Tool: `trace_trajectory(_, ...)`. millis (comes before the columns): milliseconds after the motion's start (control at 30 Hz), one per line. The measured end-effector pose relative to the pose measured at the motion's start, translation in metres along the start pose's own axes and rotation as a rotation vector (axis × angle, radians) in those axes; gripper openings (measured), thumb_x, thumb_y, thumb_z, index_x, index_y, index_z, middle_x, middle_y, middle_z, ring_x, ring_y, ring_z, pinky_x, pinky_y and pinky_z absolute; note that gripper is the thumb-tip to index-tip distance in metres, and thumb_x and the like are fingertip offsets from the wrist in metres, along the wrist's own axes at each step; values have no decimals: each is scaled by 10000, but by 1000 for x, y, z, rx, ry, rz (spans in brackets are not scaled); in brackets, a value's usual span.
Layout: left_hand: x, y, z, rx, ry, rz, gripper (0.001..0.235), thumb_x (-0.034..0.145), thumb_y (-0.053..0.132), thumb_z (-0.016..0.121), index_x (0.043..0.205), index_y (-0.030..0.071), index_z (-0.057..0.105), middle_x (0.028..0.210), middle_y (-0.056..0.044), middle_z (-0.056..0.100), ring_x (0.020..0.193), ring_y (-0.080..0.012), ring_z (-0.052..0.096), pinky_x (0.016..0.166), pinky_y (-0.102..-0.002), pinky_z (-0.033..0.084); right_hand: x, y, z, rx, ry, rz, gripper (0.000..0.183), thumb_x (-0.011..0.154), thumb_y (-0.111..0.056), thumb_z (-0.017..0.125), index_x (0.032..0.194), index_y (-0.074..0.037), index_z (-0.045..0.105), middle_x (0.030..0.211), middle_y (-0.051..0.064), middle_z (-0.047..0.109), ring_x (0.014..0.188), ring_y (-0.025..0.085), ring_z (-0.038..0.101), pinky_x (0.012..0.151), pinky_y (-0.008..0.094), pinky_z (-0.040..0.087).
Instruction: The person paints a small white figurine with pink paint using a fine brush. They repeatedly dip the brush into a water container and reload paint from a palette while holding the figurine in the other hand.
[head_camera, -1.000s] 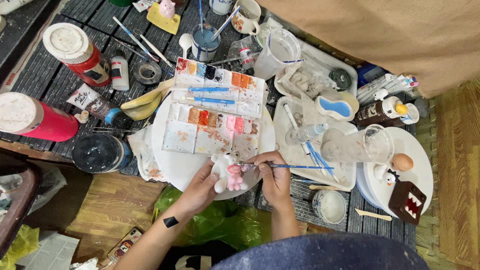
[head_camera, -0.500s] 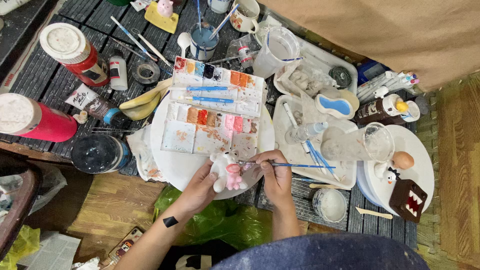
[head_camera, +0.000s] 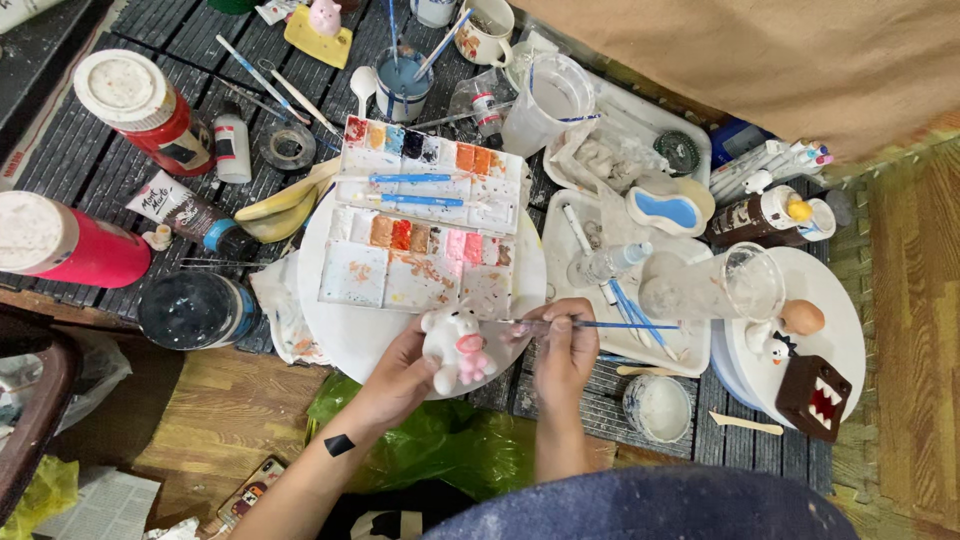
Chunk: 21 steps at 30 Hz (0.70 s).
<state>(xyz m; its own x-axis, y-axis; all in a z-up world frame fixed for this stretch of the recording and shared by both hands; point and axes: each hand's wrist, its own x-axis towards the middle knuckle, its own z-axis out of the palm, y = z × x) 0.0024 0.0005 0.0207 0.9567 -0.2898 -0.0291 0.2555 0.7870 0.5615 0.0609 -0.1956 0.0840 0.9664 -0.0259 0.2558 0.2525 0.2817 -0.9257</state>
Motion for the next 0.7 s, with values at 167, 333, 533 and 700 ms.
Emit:
trace_trajectory(167,-1,8,11,98,-56,17,788,763,62,858,1435,12,449,1300,-114,646,1195,-233,638,1030,-461,529,-19,19,1,191,270,73,184,1135,-246,444,1100,-68,475,842,73,566,647,149,571,557,331,505)
trace_trajectory(333,-5,14,15,196,-126,22,798,753,78,888,1450,-17,512,1315,-131,670,1236,-244,639,1095,-417,500,-42,32,-3,131,257,5,140,1115,-220,472,1127,-80,471,869,64,578,610,158,562,549,303,471)
trace_trajectory(533,-18,36,26,386,-78,124,801,773,48,854,1488,-13,499,1415,-123,621,1301,-232,603,1149,-419,465,-56,19,-17,-121,221,-38,121,1084,-111,525,1176,-32,525,989,126,660,728,187,648,583,292,475)
trace_trajectory(700,-47,71,26,597,108,134,832,770,26,806,1501,84,412,1409,-106,590,1247,-235,630,1058,-413,530,-71,23,-15,-246,93,0,200,1078,-95,482,1263,-33,527,970,159,702,786,174,665,660,287,539)
